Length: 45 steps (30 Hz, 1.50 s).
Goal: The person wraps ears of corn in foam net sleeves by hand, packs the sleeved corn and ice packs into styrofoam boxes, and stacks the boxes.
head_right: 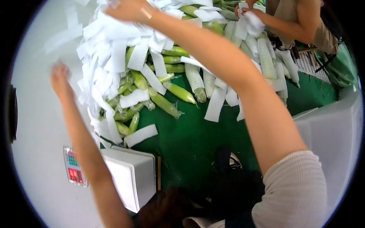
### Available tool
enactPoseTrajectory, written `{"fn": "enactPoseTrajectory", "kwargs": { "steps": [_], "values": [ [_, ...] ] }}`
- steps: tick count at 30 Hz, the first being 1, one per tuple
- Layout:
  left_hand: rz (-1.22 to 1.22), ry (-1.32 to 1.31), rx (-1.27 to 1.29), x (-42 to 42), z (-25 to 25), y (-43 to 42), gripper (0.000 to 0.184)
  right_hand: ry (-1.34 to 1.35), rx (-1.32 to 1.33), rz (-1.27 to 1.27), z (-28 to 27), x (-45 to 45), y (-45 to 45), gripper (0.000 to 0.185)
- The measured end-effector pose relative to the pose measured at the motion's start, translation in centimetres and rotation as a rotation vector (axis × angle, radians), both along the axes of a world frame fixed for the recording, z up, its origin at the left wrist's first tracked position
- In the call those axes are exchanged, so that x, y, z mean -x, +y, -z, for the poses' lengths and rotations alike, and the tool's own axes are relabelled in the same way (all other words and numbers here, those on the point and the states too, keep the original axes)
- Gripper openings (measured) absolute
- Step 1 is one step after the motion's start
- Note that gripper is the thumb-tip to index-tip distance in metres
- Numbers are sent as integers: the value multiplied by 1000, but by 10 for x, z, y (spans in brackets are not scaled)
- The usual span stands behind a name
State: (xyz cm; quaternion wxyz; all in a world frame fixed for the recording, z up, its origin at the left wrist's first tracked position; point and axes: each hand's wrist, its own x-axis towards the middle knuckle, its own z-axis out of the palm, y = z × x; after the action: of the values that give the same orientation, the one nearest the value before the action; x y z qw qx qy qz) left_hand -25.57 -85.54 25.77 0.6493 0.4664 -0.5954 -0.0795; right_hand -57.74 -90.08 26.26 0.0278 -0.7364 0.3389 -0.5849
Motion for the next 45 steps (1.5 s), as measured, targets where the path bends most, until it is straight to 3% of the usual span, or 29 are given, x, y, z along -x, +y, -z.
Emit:
{"fn": "enactPoseTrajectory", "kwargs": {
  "steps": [1, 2, 3, 4, 5, 7, 8, 10, 12, 15, 16, 17, 18, 20, 24, 25, 27, 28, 29, 31, 33, 34, 35, 37, 38, 40, 41, 42, 45],
  "values": [
    [-21, -90, -78, -8, 64, 16, 39, 104, -23, 8, 58, 20, 38, 33],
    [43, 77, -227, 8, 130, 45, 31, -81, -282, -37, 108, 29, 87, 20],
    [-179, -120, -348, 11, 214, 58, 25, 48, -457, 41, 173, 47, 109, 15],
    [-10, 31, -550, 42, 270, 92, 27, 123, -574, 43, 242, 60, 133, 14],
    [40, 273, -739, 80, 309, 125, 25, 365, -653, 62, 308, 74, 158, 21],
    [188, 463, -849, 141, 348, 174, 19, 798, -404, -115, 322, 75, 209, 25],
    [207, 504, -935, 157, 354, 188, 19, 800, -415, -113, 342, 81, 219, 25],
    [229, 602, -1050, 172, 361, 211, 19, 1293, -391, -158, 386, 91, 231, 29],
    [198, 623, -1102, 166, 369, 221, 23, 1375, -504, -325, 343, 75, 233, 34],
    [406, 874, -911, 160, 365, 218, 25, 146, -578, -390, 262, 34, 245, 54],
    [454, 887, -974, 158, 353, 213, 29, -137, -1106, -463, 229, 27, 249, 57],
    [706, 1152, -886, 169, 339, 216, 33, -484, -1106, -539, 249, 13, 245, 49],
    [754, 1349, -883, 172, 334, 213, 34, -540, -1071, -541, 280, 0, 237, 43],
    [609, 997, -880, 178, 306, 212, 38, -598, -1116, -427, 331, -16, 232, 27],
    [399, 790, -881, 151, 351, 199, 26, -357, -843, -70, 362, -37, 216, 18],
    [449, 1011, -730, 143, 378, 189, 27, -441, -975, -110, 370, -42, 202, 16],
    [522, 1348, -526, 138, 368, 162, 17, -1011, -1341, -391, 373, -58, 170, 16],
    [362, 1322, -552, 135, 366, 146, 18, -1315, -1478, -545, 366, -60, 161, 13],
    [206, 1292, -572, 133, 372, 130, 19, -1279, -1567, -538, 368, -63, 150, 22],
    [159, 972, -717, 136, 411, 120, 22, -455, -1455, -127, 394, -65, 133, 41],
    [214, 953, -905, 138, 432, 118, 28, 18, -1235, 67, 421, -64, 136, 50],
    [243, 1020, -977, 143, 429, 117, 30, 31, -1227, -68, 431, -59, 143, 44],
    [235, 762, -1095, 148, 421, 128, 36, 8, -1161, -8, 420, -56, 160, 37],
    [382, 1010, -1122, 155, 446, 163, 51, -94, -1162, 2, 367, -36, 201, 46],
    [792, 1748, -1107, 162, 401, 184, 53, -25, -1153, 25, 335, -28, 223, 46],
    [840, 1830, -945, 182, 380, 239, 49, 143, -1120, 59, 279, -13, 262, 42],
    [702, 1825, -1033, 200, 324, 259, 38, 4, -1140, -10, 266, -7, 272, 37],
    [601, 1837, -1072, 208, 314, 270, 38, -56, -1166, -63, 264, -2, 271, 36],
    [444, 1761, -939, 203, 348, 278, 38, -222, -1333, -130, 281, -2, 244, 35]
  ]
}}
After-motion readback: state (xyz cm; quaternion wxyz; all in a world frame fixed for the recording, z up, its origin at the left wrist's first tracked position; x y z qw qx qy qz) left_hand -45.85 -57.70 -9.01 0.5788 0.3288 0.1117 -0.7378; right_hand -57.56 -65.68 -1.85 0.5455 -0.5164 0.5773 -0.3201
